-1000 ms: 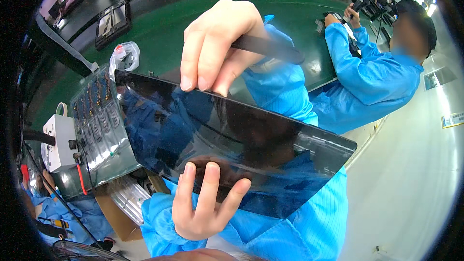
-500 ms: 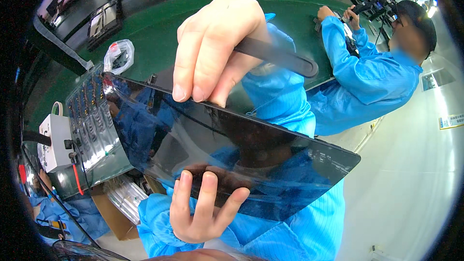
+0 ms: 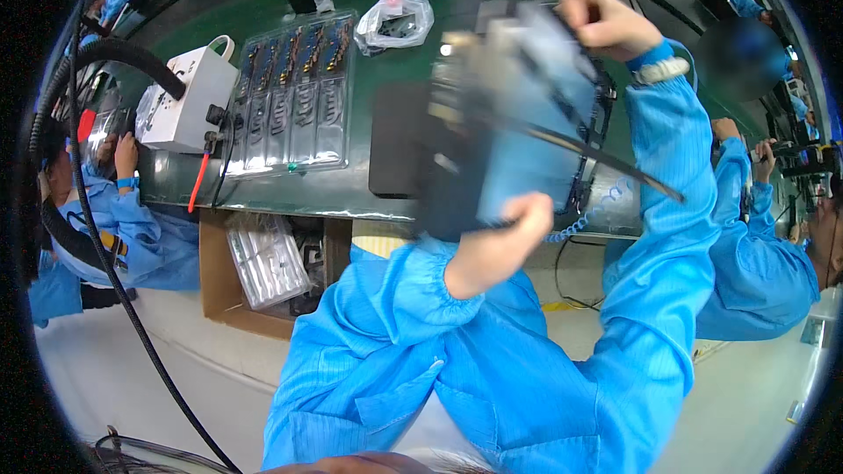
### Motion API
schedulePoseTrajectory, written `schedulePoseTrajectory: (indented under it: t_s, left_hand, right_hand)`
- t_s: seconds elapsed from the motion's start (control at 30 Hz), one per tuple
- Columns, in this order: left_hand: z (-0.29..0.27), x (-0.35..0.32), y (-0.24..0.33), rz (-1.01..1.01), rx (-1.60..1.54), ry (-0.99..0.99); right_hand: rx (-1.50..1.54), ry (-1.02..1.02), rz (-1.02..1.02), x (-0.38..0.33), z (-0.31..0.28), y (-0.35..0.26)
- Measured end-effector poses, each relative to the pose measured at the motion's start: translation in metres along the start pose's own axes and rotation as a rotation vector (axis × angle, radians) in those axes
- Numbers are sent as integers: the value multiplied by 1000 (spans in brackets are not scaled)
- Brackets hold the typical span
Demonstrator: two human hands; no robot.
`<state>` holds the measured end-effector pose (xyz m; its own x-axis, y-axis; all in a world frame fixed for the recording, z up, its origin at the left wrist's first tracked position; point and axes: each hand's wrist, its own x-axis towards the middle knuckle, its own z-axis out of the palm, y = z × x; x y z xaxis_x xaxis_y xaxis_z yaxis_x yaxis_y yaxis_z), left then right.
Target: The recorder is seen assembling or remanufacturing a tablet device, installing internal components and routing ribbon cables.
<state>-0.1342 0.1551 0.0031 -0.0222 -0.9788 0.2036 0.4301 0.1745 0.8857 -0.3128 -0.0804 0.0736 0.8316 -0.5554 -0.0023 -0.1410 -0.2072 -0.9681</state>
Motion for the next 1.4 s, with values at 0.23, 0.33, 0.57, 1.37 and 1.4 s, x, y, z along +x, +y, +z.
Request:
schedulePoseTrajectory:
  t_s: [0.23, 0.33, 0.57, 1.37, 1.4]
  left_hand:
    - [-30, 23, -54, -329, -995, 441]
    - [-47, 14, -58, -415, -1058, 365]
    - [-96, -43, 16, -929, -647, -55]
    - [-102, 113, -48, 265, 1350, -222]
    - [-102, 132, -52, 343, 1385, -194]
  right_hand:
    - [-70, -12, 649, 73, 37, 58]
    - [-96, -94, 774, 91, 40, 80]
    - [-243, -82, 810, 100, 50, 78]
    - [-855, 810, 394, -121, 103, 100]
    - [-881, 842, 401, -115, 93, 105]
